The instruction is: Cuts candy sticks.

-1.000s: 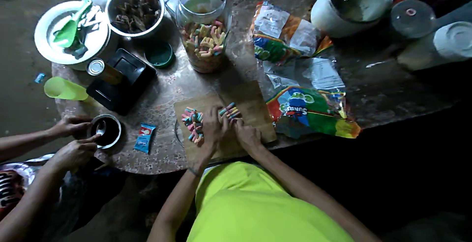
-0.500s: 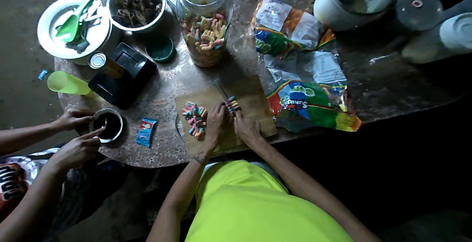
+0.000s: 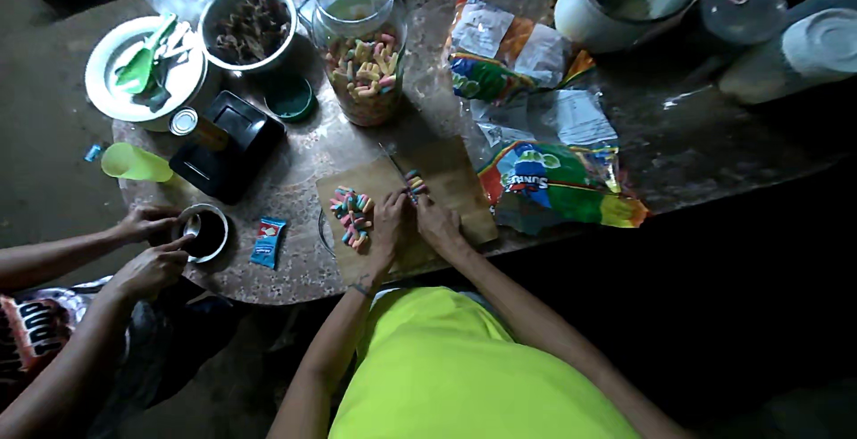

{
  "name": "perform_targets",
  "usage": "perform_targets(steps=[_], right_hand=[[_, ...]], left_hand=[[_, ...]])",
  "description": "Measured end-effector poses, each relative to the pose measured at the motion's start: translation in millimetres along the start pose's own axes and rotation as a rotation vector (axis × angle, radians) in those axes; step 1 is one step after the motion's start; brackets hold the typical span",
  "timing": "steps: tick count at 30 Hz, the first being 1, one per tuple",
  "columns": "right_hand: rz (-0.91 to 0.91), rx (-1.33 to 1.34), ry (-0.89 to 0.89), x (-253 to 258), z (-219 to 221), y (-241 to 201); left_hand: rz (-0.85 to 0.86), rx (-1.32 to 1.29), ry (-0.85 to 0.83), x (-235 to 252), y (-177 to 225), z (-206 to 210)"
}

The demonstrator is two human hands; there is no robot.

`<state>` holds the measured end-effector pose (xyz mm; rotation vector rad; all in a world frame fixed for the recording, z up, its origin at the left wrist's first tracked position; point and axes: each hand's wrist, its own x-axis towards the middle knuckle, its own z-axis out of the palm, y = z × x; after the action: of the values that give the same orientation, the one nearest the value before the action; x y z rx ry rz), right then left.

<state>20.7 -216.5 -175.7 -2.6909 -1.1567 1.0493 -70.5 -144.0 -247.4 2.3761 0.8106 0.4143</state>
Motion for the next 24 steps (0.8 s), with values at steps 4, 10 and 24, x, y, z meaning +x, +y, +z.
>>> perform_targets(steps=[4, 10, 24], right_hand=[[-0.009, -0.021, 0.017, -7.5, 4.6, 12.1], [0.002, -0.056, -0.064, -26.1, -3.2, 22.5], [-0.426, 0.907, -0.329, -14.3, -38.2, 40.8]], left_hand=[[0.016, 0.018, 0.023, -1.7, -0.9, 3.1], [-0.038, 0.251, -0.036, -16.8, 15.3, -12.2], [-0.401, -0.751, 0.155, -21.4, 4.6, -88.4]])
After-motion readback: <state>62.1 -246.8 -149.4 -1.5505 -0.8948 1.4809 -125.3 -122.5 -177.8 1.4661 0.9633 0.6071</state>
